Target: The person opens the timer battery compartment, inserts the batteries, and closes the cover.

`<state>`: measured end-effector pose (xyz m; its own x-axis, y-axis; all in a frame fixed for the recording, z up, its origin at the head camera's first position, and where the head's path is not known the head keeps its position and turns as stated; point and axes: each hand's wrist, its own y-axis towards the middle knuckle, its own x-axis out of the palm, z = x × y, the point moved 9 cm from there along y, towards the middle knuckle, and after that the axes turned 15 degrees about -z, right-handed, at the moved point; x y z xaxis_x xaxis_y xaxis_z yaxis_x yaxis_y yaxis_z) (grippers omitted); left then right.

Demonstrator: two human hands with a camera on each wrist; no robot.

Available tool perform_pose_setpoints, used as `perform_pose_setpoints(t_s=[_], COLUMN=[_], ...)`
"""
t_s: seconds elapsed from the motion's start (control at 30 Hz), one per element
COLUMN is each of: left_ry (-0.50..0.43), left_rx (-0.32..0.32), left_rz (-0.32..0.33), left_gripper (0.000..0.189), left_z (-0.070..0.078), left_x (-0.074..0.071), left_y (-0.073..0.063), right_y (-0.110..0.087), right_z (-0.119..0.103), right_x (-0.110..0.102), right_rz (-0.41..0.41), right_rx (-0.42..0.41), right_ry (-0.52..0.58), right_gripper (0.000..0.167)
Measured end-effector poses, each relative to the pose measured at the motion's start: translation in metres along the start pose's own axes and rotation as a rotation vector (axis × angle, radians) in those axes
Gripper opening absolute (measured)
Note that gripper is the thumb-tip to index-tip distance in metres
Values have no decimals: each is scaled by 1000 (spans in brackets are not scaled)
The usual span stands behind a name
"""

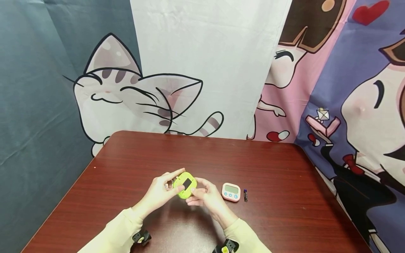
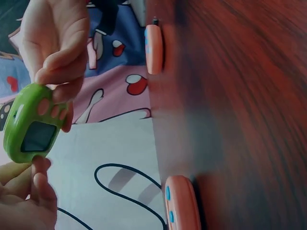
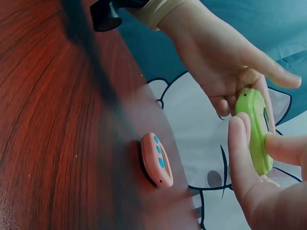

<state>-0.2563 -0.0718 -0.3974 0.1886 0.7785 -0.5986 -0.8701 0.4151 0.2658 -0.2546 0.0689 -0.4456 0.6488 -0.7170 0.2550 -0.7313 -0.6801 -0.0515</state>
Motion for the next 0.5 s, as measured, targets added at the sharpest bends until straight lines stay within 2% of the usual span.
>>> perform_pose_setpoints(t_s=[0.2,0.37,0.5], left_ry=[104,190,198], left_rx=[67,112,142], left_rz=[14,6,45], left_gripper=[89,92,89], left_z=[5,8,11], left_x=[3,8,5], left_y=[-4,-5,-5], right_y=[0,-1,0], right_z=[-1,-2,-1], right_x=[0,2,5], right_rz=[4,-11,-45], right_rx=[-8,-7,0], right_ry=[33,70,121], right_gripper=[57,55,51])
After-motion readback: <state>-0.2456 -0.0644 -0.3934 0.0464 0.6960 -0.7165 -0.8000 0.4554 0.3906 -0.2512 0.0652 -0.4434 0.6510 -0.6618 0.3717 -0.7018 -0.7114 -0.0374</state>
